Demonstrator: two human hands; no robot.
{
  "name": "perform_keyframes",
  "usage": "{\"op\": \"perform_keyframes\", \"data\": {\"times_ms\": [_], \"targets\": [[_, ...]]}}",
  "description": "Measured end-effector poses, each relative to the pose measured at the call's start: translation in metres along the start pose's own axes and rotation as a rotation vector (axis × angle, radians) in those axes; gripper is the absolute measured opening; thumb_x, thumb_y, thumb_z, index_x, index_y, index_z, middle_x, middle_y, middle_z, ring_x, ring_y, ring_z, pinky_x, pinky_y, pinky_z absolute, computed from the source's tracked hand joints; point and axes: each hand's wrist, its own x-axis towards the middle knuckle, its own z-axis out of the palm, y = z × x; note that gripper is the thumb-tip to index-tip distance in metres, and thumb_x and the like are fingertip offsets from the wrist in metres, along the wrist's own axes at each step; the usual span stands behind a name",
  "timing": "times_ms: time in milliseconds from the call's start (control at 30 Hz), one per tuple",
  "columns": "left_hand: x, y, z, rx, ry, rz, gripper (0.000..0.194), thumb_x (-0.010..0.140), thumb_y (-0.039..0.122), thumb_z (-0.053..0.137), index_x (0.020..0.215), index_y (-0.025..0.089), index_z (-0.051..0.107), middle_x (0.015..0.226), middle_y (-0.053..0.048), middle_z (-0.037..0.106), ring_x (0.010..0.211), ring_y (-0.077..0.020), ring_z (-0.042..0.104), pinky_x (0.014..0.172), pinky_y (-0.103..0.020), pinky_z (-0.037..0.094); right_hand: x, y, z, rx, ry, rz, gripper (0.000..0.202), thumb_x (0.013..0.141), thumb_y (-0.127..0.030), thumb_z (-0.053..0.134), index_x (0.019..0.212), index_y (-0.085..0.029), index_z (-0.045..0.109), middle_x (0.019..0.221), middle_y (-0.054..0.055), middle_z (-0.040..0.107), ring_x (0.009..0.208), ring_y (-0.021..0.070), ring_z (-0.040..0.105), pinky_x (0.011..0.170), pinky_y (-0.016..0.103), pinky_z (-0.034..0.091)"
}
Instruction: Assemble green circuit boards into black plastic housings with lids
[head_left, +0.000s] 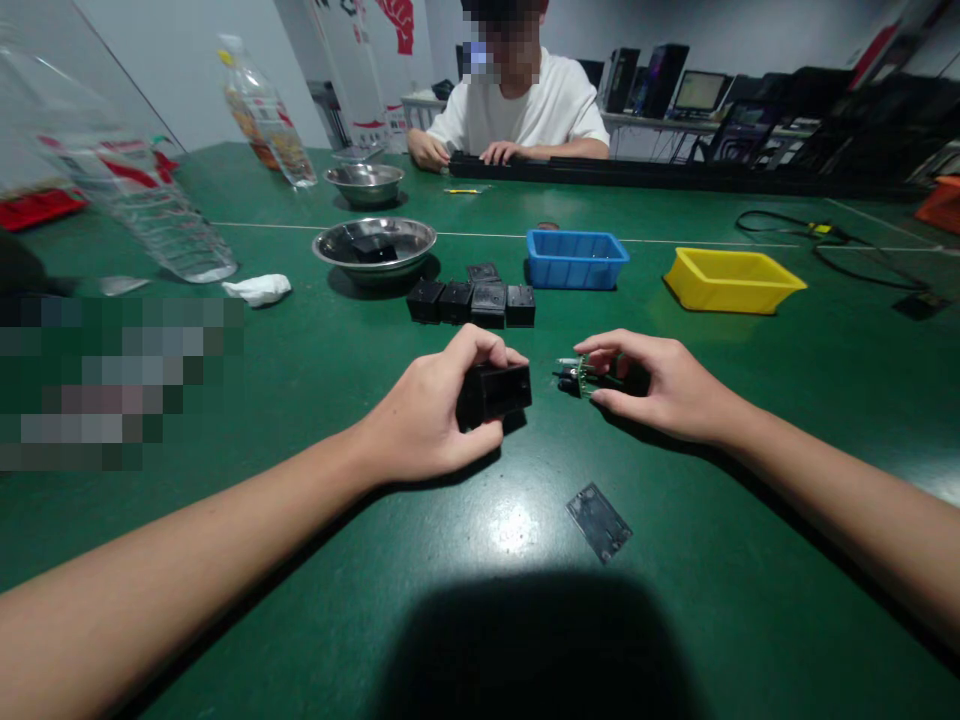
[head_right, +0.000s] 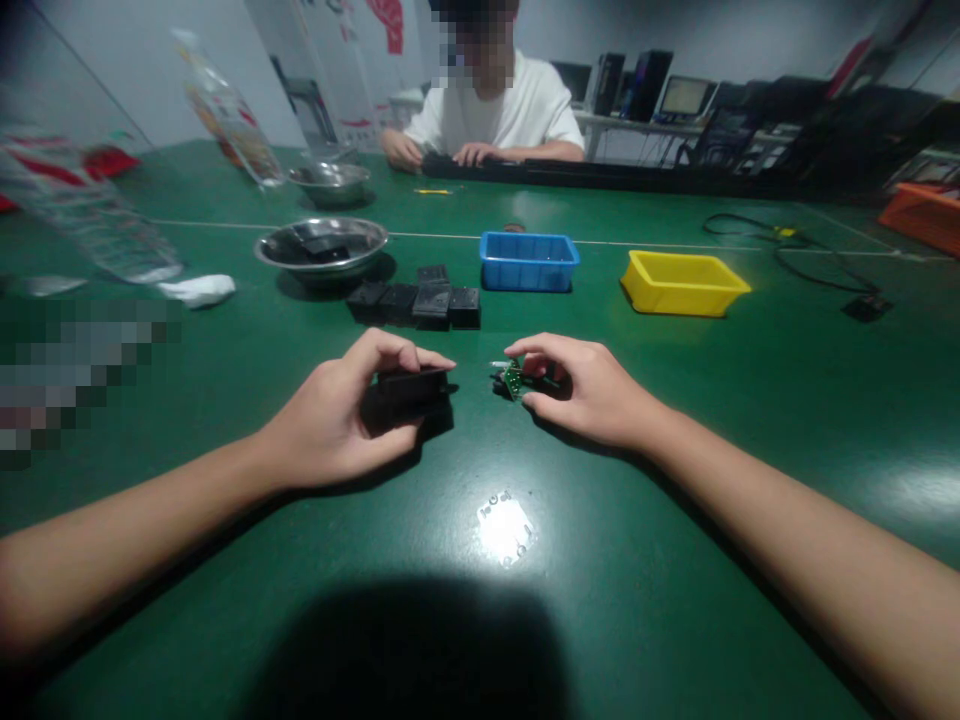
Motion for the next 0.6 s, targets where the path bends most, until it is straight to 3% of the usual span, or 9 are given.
{"op": "perform_keyframes", "data": {"times_ms": [233,400,600], "targets": [[-0.0003,0.0023,0.0007,-0.067,-0.011,-0.019,0.038,0.074,0.012,0.065,0.105,0.022,0.044,0.124,-0.013,0.071,0.112,-0.0237,0.071,0.094,-0.033,0.055,0.0001,-0.0013,-0.0002,-0.004,-0.002,-0.001,0.041,0.082,-0.022,0.071,0.122,-0.018,0.066,0.103,0.006,0.073,0.091,0.0195,0.068,0.079,0.03,0.053],[-0.0003,0.0017,-0.0008,-0.071,-0.026,-0.012,0.035,0.081,0.018,0.068,0.108,0.021,0.046,0.128,-0.014,0.069,0.114,-0.0246,0.07,0.092,-0.032,0.054,0.0004,-0.0032,-0.0006,-0.011,-0.001,-0.005,0.042,0.082,-0.029,0.074,0.122,-0.019,0.066,0.104,0.007,0.073,0.092,0.0203,0.068,0.081,0.032,0.054],[0.0016,-0.0012,-0.0016,0.052,0.016,0.078,0.031,0.083,0.025,0.072,0.109,0.018,0.055,0.112,-0.009,0.07,0.103,-0.0217,0.068,0.09,-0.031,0.052,0.0002,-0.0025,0.0002,-0.023,0.002,0.001,0.044,0.082,-0.036,0.076,0.121,-0.019,0.064,0.101,0.007,0.073,0.09,0.0209,0.069,0.079,0.031,0.053]]}}
